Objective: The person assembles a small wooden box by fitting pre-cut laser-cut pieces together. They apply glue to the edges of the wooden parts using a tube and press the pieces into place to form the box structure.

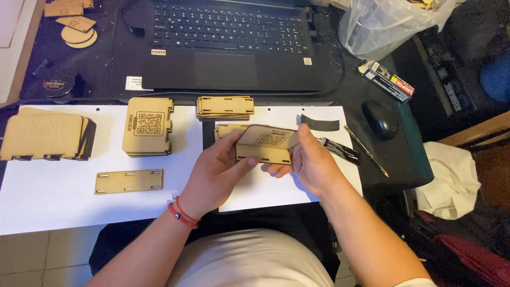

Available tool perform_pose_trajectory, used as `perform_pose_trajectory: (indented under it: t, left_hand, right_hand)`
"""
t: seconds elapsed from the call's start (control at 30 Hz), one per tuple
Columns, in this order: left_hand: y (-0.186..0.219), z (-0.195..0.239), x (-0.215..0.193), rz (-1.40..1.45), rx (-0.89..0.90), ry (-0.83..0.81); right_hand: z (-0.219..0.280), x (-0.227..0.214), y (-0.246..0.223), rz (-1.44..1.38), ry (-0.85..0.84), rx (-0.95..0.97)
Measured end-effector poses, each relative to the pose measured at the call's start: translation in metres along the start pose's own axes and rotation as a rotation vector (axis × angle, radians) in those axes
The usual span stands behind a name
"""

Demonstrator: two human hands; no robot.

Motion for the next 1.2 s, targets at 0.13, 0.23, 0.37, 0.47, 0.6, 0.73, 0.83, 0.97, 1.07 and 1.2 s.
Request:
perform_pose_trajectory:
  t: [0.13, 0.23, 0.37, 0.47, 0.6, 0.73, 0.83, 0.97, 1.07, 1.2]
  left_hand:
    - [-0.004, 0.0, -0.004, 0.034, -0.016, 0.006]
    - [-0.012, -0.001, -0.008, 0.072, -0.022, 0.002]
    - [-0.025, -0.001, -0.012, 0.132, -0.014, 0.043]
    - [-0.016, 0.005, -0.008, 0.113, 0.023, 0.097]
    - [0.007, 0.013, -0.002, -0.105, 0.086, 0.119]
    - [0.007, 0.014, 0.0, -0.189, 0.098, 0.125]
    - [0.004, 0.014, 0.002, -0.241, 0.07, 0.099]
    - [0.012, 0.016, 0.01, -0.26, 0.056, 0.076]
    - [0.004, 0.017, 0.006, -0.283, 0.026, 0.069]
    - [0.014, 0.017, 0.006, -0.28, -0.008, 0.059]
  right_hand:
    - [0.005, 0.01, -0.007, 0.022, -0.005, -0.031]
    - [0.008, 0.006, -0.001, -0.012, -0.007, -0.081]
    - [0.023, 0.022, 0.012, -0.165, -0.053, -0.058]
    - [0.028, 0.032, 0.021, -0.149, -0.054, -0.012]
    - [0.025, 0.038, 0.024, -0.137, -0.012, -0.046]
    - [0.027, 0.039, 0.018, -0.144, 0.077, -0.08]
    - [0.031, 0.047, 0.006, -0.13, 0.162, -0.057]
    - [0.034, 0.051, 0.002, -0.145, 0.198, -0.07]
    - [0.034, 0.047, 0.006, -0.143, 0.183, -0.072]
    - [0.042, 0.062, -0.005, -0.101, 0.194, -0.071]
Point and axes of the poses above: each hand's wrist, its own z-axis away from the middle knuckle, its own x-axis out of the palm, y = z × x, the point moved 5 cm from there along -z, towards the middle knuckle, and after that the axes turned 14 degrees about -z, right-handed, at the moved point
